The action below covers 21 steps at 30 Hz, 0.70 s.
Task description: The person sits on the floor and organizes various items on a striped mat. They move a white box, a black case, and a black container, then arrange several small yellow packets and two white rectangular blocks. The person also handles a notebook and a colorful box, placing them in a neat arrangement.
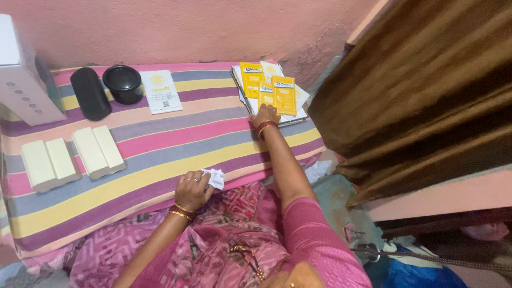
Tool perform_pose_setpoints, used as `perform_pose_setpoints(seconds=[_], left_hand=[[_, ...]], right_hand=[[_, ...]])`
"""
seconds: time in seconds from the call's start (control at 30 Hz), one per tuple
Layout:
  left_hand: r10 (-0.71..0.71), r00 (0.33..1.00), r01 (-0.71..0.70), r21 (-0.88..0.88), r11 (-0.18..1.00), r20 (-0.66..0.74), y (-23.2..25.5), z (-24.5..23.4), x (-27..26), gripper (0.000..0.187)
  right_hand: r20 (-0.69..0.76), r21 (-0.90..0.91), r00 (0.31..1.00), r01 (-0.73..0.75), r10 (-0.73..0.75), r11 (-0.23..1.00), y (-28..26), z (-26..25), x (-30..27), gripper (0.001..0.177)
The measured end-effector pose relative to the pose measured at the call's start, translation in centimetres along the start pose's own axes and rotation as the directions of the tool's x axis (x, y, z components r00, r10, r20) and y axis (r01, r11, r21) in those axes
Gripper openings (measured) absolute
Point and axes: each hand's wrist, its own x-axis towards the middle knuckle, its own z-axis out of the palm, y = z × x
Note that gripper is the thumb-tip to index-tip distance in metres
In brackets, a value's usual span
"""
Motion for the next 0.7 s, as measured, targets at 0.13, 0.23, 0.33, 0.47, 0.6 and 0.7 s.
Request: perform_pose_setpoints(seconds=[0.13, 0.23, 0.33, 0.47, 0.6, 0.7], left_hand=[[-0.015, 1.0, 0.015, -0.005, 1.0, 0.019, 0.0, 0.0, 0.3, 0.031], [-0.022, 1.0, 0.022, -0.006, 1.0, 0.022, 0.2, -0.3, 0.2, 0.032], [-0.018, 1.0, 0.018, -0.016, 1.0, 0.006, 0.3, -0.6, 0.2, 0.033], [-0.032, 0.999, 0.033, -0.033, 0.999, 0.01, 0.3, -0.7, 0.5, 0.031], [-0.054, 0.998, 0.056, -0.05, 0.997, 0.032, 0.3, -1.0, 0.4, 0.028], [-0.051, 0.998, 0.053, -0.059, 0.997, 0.027, 0.3, -1.1, 0.5, 0.029]], right_hand=[[-0.081, -0.04, 0.991, 0.099, -0.102, 0.994, 0.9, 1.2, -1.2, 0.056], [-0.221, -0.077, 0.949, 0.214, -0.226, 0.974, 1.6, 3.1, -0.7, 0.038], [-0.357, -0.026, 0.871, 0.35, -0.336, 0.936, 1.8, 4.1, -0.3, 0.015], [-0.561, 0.175, 0.757, 0.503, -0.334, 0.846, -1.1, 3.1, -1.0, 0.02], [-0.712, 0.127, 0.548, 0.715, -0.439, 0.687, -7.2, 1.5, -2.6, 0.023], [-0.709, 0.069, 0.45, 0.81, -0.543, 0.582, -12.9, 1.2, -3.2, 0.019]])
